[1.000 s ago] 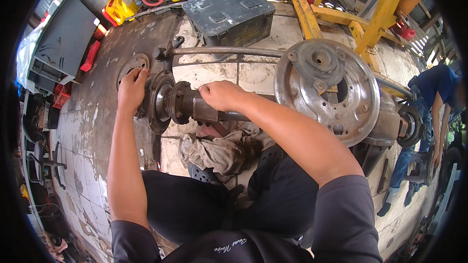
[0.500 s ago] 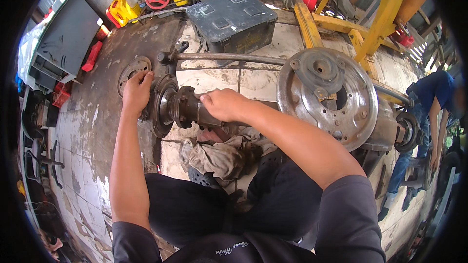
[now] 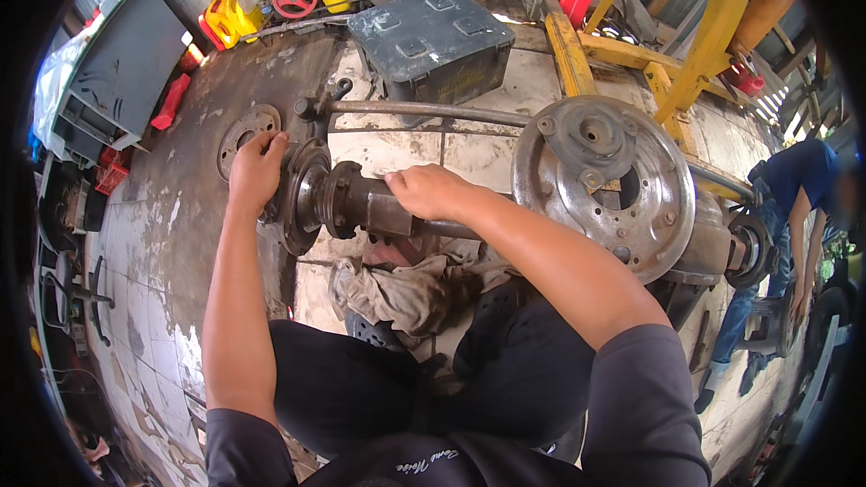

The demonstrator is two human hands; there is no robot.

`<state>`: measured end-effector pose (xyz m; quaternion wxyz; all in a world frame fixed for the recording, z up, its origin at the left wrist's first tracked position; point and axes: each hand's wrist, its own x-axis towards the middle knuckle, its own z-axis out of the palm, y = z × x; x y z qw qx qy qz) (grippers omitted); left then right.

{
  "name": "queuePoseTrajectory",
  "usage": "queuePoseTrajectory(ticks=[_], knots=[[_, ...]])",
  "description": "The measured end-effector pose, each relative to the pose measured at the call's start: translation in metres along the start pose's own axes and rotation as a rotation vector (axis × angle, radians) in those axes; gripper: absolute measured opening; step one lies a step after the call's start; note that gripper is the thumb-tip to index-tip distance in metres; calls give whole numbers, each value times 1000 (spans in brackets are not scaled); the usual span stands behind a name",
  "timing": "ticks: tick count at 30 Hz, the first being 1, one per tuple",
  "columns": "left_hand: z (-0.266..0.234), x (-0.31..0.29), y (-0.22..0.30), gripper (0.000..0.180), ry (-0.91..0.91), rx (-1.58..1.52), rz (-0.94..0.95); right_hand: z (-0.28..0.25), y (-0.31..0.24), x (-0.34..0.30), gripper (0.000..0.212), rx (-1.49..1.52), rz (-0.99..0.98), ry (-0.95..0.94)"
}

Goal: The person sits on the floor and repeatedly rotates and manipulates a greasy axle assembly by hand, checking its movement and alignment. The person handles the axle and a nearby brake drum without using tools.

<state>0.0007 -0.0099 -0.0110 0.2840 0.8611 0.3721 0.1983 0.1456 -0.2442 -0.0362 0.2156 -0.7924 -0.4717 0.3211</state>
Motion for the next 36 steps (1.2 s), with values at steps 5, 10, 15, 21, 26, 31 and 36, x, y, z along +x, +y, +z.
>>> queuePoseTrajectory(ticks=[5, 10, 15, 21, 26, 31, 36], knots=[[1, 1, -4, 40, -10, 31, 1, 0, -18, -11, 59, 24, -35, -17], [-2, -2, 7, 40, -10, 14, -24, -5, 3, -2, 60, -70, 56, -52], [-2, 2, 1, 40, -14, 22, -10, -6, -24, -20, 60, 11, -17, -16], [1, 2, 2, 39, -17, 37, -29, 3, 2, -6, 58, -57, -3, -4], [-1, 4, -4, 40, -18, 36, -36, -4, -9, -8, 57, -40, -29, -47], [0, -2, 5, 39, -6, 14, -18, 9, 7, -5, 54, -60, -19, 28], [-3, 0, 4, 38, 0, 29, -11, -5, 0, -2, 54, -75, -21, -85]])
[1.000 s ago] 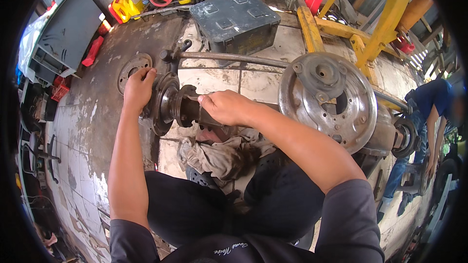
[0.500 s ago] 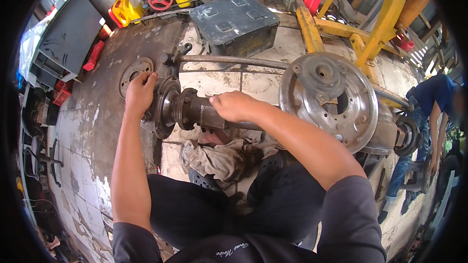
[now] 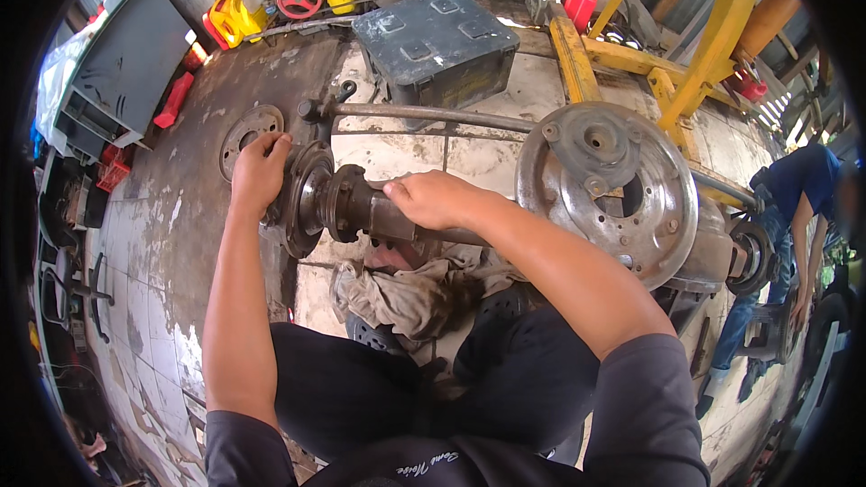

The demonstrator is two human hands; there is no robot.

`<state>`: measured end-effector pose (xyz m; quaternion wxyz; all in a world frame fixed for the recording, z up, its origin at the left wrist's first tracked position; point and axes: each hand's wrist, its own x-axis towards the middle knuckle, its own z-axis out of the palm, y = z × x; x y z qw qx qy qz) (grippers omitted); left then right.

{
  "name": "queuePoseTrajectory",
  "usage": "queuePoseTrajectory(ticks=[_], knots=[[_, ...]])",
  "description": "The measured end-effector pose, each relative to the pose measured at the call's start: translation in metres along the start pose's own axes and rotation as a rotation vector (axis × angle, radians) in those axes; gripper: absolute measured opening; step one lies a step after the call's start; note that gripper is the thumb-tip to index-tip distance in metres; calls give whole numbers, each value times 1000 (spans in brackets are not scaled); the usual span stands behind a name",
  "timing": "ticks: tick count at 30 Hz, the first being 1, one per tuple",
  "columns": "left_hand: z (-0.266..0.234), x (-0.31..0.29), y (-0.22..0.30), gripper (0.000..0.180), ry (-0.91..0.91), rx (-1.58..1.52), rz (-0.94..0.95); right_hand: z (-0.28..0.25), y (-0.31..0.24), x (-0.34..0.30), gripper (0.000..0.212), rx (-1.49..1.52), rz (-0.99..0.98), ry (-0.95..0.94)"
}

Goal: The person sits on the floor and repeatedly rotates and manipulates a greasy axle assembly by hand, checking its movement and alignment. The person handles the axle and a nearby brake drum without using tools.

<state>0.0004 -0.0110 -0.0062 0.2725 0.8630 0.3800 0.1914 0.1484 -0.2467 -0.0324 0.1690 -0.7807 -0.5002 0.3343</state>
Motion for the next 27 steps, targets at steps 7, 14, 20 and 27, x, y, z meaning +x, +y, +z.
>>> queuePoseTrajectory(ticks=[7, 14, 20, 27], knots=[[1, 1, 1, 37, -11, -3, -14, 11, 5, -1, 54, -35, -24, 39], [0, 0, 0, 37, -1, 2, 2, 8, 8, 2, 54, -13, 15, 52], [0, -2, 3, 38, -19, -10, -20, 2, 16, 2, 55, -37, 21, 20], [-1, -2, 2, 37, -10, 8, -36, 7, -10, -13, 57, 34, -53, 111]])
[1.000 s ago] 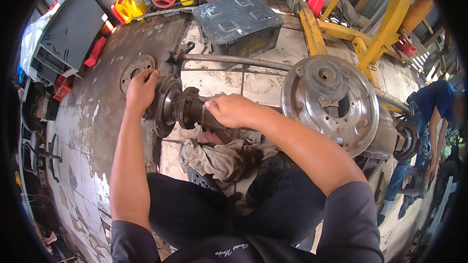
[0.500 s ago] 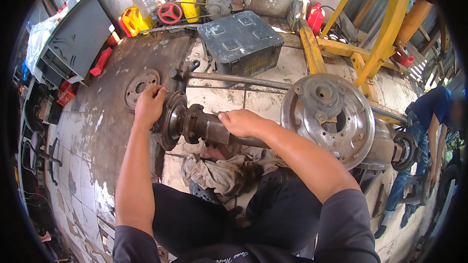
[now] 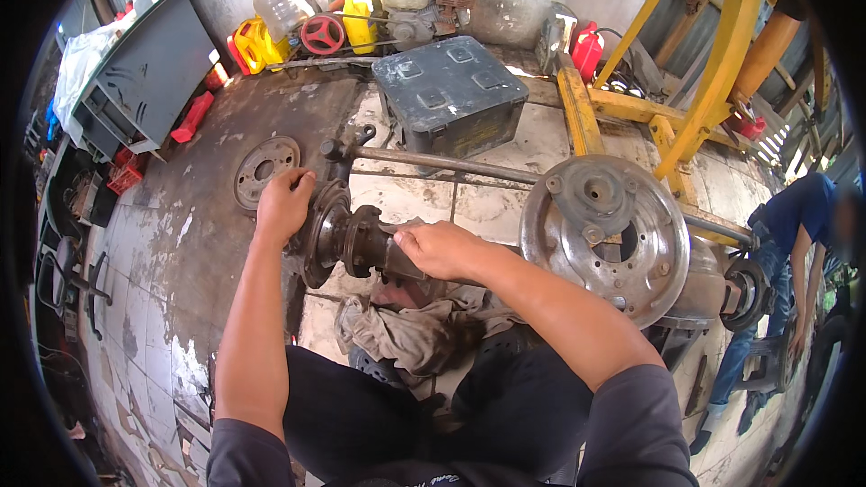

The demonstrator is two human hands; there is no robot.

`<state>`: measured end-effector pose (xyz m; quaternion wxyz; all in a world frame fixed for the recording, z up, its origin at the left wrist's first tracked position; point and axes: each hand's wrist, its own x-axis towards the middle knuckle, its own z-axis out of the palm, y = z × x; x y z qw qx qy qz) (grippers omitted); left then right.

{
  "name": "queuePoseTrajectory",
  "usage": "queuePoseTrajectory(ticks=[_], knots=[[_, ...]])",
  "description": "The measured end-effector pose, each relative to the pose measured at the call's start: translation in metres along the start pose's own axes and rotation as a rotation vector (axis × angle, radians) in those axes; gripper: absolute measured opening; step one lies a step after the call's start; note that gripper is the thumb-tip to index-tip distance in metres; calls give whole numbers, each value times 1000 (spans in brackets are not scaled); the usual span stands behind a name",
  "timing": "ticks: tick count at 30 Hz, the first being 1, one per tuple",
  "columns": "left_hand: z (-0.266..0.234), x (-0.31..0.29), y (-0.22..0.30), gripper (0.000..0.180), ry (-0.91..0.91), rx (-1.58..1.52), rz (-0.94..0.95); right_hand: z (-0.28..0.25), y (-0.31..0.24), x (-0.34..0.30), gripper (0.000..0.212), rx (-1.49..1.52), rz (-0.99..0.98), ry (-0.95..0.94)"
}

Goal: The person sits on the floor and repeatedly rotates and manipulates a greasy axle assembly by hand, checking its movement and alignment. The person handles the axle and a nearby brake drum without using tools.

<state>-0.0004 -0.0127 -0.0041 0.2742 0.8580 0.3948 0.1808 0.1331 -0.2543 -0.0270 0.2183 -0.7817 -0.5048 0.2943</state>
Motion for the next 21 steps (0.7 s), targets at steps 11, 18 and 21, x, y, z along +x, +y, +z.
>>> queuePoseTrajectory(ticks=[11, 18, 21], knots=[[5, 4, -7, 36, 10, 19, 38, -4, 10, 3, 56, -43, 20, -72], [0, 0, -4, 36, 22, -6, 45, 7, 13, 2, 55, -33, -8, -8], [0, 0, 0, 36, 13, -25, 47, -1, 15, 3, 53, -63, 15, -53]])
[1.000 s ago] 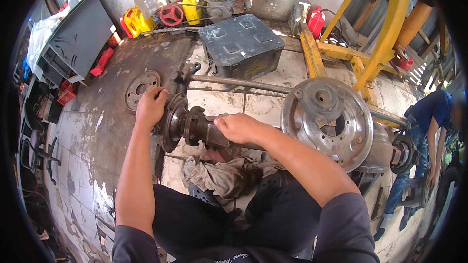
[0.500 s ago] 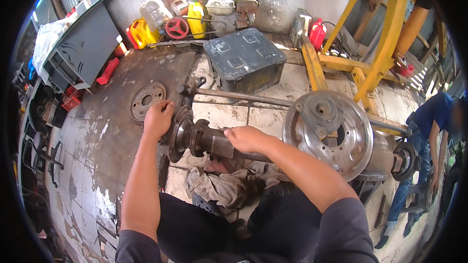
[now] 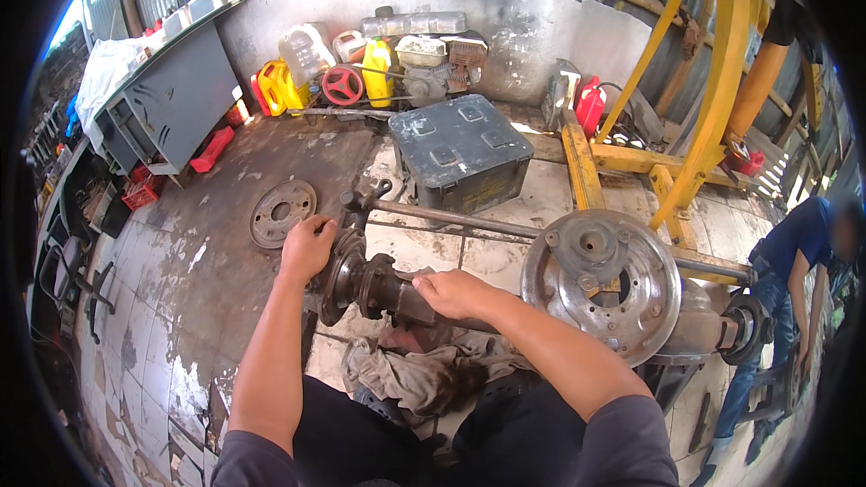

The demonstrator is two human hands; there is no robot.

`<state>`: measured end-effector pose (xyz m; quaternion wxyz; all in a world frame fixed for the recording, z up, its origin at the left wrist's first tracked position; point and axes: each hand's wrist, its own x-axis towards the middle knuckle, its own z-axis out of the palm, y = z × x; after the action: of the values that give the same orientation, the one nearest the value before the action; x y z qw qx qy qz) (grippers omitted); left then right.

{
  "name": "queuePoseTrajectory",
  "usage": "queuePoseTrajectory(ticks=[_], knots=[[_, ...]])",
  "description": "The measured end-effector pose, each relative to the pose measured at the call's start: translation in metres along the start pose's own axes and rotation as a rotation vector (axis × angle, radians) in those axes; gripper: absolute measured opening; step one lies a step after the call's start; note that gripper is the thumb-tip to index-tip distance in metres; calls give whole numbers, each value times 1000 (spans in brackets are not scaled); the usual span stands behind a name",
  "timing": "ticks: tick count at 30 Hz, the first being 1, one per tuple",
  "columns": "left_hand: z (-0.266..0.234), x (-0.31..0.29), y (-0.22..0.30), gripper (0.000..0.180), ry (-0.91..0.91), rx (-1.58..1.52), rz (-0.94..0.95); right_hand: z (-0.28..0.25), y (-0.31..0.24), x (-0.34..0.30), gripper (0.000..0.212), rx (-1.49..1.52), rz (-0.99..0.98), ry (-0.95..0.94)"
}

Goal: The person sits on the floor and repeatedly rotates and manipulates a greasy axle assembly by hand, checking its movement and alignment. The person handles the axle and a nearby brake drum without using tools.

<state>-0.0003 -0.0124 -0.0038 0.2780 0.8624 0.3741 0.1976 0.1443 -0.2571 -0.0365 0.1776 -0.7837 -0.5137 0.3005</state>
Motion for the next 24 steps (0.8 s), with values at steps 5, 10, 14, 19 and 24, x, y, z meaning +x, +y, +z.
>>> queuePoseTrajectory(ticks=[5, 10, 14, 19, 24], knots=[[-1, -1, -2, 36, -13, 42, -25, -4, -11, -5, 50, 0, 19, -7], [1, -2, 2, 36, -14, 21, -9, -8, -2, -1, 48, -24, 13, -55], [-1, -1, 1, 35, -6, 39, -6, -1, 3, 0, 49, -17, -1, 3], [-2, -2, 1, 35, -12, 16, -9, -8, -3, 0, 49, -11, 1, -61], [0, -2, 1, 36, -7, 40, -22, 3, 3, -1, 51, -7, -18, 30]])
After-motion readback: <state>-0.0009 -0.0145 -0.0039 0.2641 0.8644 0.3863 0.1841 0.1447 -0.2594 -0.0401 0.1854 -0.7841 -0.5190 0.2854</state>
